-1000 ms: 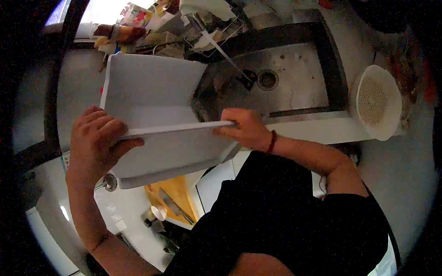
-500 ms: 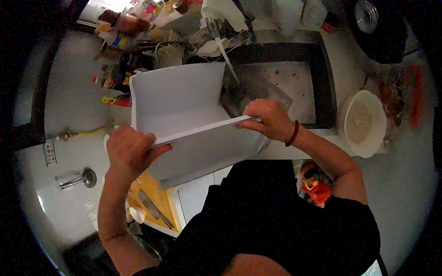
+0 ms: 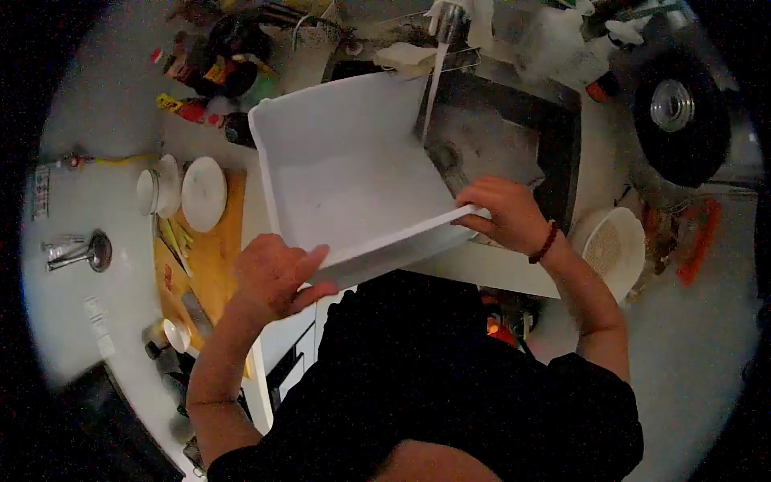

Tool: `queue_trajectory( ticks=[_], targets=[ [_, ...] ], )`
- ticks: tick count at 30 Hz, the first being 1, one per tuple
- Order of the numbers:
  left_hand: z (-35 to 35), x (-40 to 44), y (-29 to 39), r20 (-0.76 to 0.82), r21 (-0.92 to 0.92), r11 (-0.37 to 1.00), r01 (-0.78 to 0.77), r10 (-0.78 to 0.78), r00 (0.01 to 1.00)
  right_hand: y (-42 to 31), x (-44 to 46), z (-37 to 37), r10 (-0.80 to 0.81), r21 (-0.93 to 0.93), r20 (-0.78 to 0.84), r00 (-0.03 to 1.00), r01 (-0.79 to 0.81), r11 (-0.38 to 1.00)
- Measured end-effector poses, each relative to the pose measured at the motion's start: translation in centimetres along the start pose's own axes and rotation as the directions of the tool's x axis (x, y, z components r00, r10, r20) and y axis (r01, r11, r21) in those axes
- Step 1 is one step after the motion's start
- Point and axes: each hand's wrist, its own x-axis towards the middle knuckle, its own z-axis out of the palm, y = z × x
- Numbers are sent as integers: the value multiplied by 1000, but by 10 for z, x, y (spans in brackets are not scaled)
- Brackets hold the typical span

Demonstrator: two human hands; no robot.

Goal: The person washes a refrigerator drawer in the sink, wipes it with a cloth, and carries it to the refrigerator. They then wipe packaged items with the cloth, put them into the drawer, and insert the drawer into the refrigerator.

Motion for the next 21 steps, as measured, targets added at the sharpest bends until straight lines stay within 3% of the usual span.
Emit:
queue_trajectory(
  ticks=[2,3,6,9,12,15,18,21],
  targets=[
    [8,-2,2,-205,-245,967,-65,14,979,6,-5,0,-33,-37,26,999,34,999],
    [16,-11,1,-131,-450,890,65,-138,982,9,-8,1,-48,-57,36,998,50,997],
    [30,0,-22,-219,-416,839,350,-466,857,13,-12,1,-130,-50,-8,991,130,990],
    [56,8,-35,-12,-667,433,606,-819,573,24,-14,7,-136,-10,5,991,136,991],
    [69,9,-35,464,-795,-142,590,-769,440,29,-17,10,-149,11,1,989,149,989],
    [92,4,-33,569,-773,-218,596,-654,499,34,-14,-3,-168,62,1,986,168,984],
    [94,1,-30,585,-795,-309,523,-619,524,29,-14,-7,-140,-27,64,988,142,989],
    [98,6,-30,595,-782,-311,540,-632,498,28,-14,-12,-126,-33,78,989,129,991]
  ],
)
